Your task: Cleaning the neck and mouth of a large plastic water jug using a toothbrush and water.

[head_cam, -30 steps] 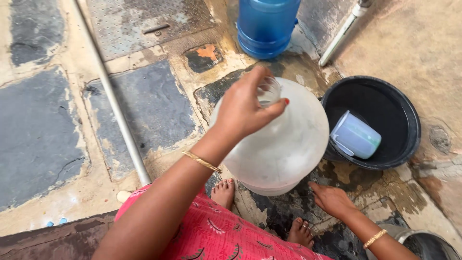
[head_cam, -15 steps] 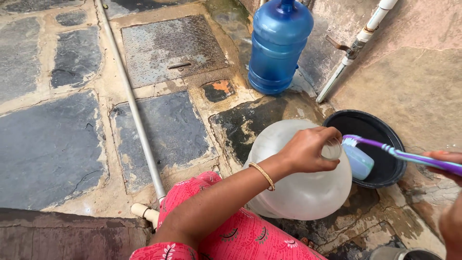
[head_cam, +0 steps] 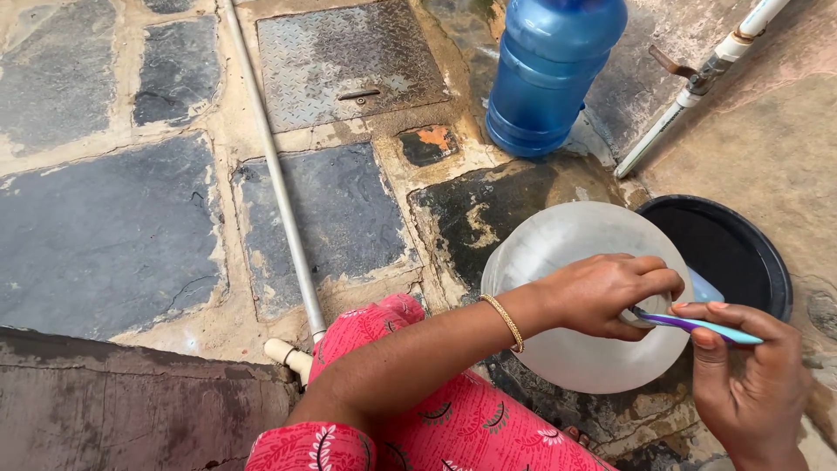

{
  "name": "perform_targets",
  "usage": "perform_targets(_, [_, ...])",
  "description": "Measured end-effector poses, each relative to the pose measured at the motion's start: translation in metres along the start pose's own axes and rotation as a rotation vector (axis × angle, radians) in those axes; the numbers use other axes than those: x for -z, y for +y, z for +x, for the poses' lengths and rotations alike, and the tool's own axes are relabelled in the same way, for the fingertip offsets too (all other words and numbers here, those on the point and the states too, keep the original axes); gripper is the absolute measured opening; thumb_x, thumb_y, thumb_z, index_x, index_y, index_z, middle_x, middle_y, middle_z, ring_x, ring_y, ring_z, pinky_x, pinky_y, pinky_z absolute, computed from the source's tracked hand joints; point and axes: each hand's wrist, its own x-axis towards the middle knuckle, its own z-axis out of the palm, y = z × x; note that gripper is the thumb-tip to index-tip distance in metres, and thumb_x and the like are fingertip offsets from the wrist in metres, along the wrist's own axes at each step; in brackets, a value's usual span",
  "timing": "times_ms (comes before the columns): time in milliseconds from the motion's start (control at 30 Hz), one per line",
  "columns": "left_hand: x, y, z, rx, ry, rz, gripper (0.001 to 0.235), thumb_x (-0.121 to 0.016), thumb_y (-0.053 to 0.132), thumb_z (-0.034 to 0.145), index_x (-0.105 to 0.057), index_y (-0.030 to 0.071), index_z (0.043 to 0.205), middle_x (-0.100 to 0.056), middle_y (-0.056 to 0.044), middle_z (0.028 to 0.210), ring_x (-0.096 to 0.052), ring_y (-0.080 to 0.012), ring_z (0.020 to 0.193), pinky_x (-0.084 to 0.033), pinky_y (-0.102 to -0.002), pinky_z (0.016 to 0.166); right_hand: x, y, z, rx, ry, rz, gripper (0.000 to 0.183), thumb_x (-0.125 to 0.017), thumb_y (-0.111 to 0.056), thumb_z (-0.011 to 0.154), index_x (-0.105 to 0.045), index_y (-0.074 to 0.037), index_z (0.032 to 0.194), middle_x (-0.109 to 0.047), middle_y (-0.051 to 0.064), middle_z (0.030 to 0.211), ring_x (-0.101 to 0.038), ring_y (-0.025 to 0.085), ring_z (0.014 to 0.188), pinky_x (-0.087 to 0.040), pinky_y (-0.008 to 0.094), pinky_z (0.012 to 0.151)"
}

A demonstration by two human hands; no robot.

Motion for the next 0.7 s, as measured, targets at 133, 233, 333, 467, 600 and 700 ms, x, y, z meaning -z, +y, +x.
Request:
perform_targets(133, [0.009,0.021,0.002,0.106,-0.028,0.077,0.059,-0.083,0.028,0.069,-0.056,0.017,0.12,-0.064,-0.005,0.112,-0.07,-0.0287,0.1,-0.057,-0.044,0.079,-0.006,0.019,-0.01,0.113,-0.053,-0.309,0.025,-0.059,-0.015,0.11,-0.044,0.001,0.124,-0.072,0.017,0.107,-0.073,0.019,0.103,-0.06,0.028,0.086])
perform_targets(233, [0.007,0.038,0.0,0.136,0.046,0.112,0.059,-0.08,0.033,0.068,-0.056,0.018,0.119,-0.061,-0.006,0.117,-0.07,-0.0291,0.099,-0.058,-0.044,0.079,-0.008,0.018,-0.011,0.101,-0.047,-0.336,0.023,-0.059,-0.017,0.111,-0.05,0.002,0.12,-0.073,0.016,0.11,-0.072,0.017,0.096,-0.058,0.027,0.082])
perform_targets(333, [-0.001,0.052,-0.003,0.159,0.126,0.092,0.058,-0.078,0.038,0.068,-0.056,0.017,0.118,-0.06,-0.008,0.117,-0.07,-0.0297,0.095,-0.057,-0.044,0.077,-0.005,0.022,-0.014,-0.051,-0.054,-0.464,0.023,-0.062,-0.018,0.107,-0.059,0.003,0.116,-0.073,0.015,0.101,-0.071,0.017,0.082,-0.054,0.027,0.069])
perform_targets(467, [-0.019,0.043,-0.002,0.143,0.129,-0.007,0.058,-0.078,0.042,0.072,-0.056,0.016,0.119,-0.064,-0.006,0.109,-0.071,-0.031,0.098,-0.058,-0.045,0.079,-0.002,0.029,-0.024,-0.03,-0.048,-0.49,0.03,-0.059,-0.026,0.116,-0.06,0.004,0.116,-0.071,0.014,0.095,-0.068,0.015,0.079,-0.052,0.026,0.07])
perform_targets(600, [-0.027,0.041,0.0,0.111,0.117,-0.131,0.056,-0.079,0.041,0.074,-0.053,0.014,0.115,-0.065,-0.005,0.1,-0.071,-0.0299,0.095,-0.058,-0.043,0.079,0.013,0.048,-0.044,-0.058,-0.109,-0.334,0.041,-0.048,-0.035,0.127,-0.053,0.003,0.114,-0.057,0.011,0.103,-0.059,0.012,0.085,-0.046,0.021,0.078])
perform_targets(700, [-0.019,0.047,0.001,0.05,0.158,-0.148,0.053,-0.08,0.037,0.075,-0.052,0.013,0.112,-0.064,-0.005,0.096,-0.07,-0.0312,0.093,-0.057,-0.045,0.078,0.012,0.031,-0.037,-0.027,-0.119,-0.253,0.046,-0.042,-0.039,0.13,-0.05,0.003,0.112,-0.055,0.008,0.102,-0.057,0.013,0.089,-0.045,0.021,0.083])
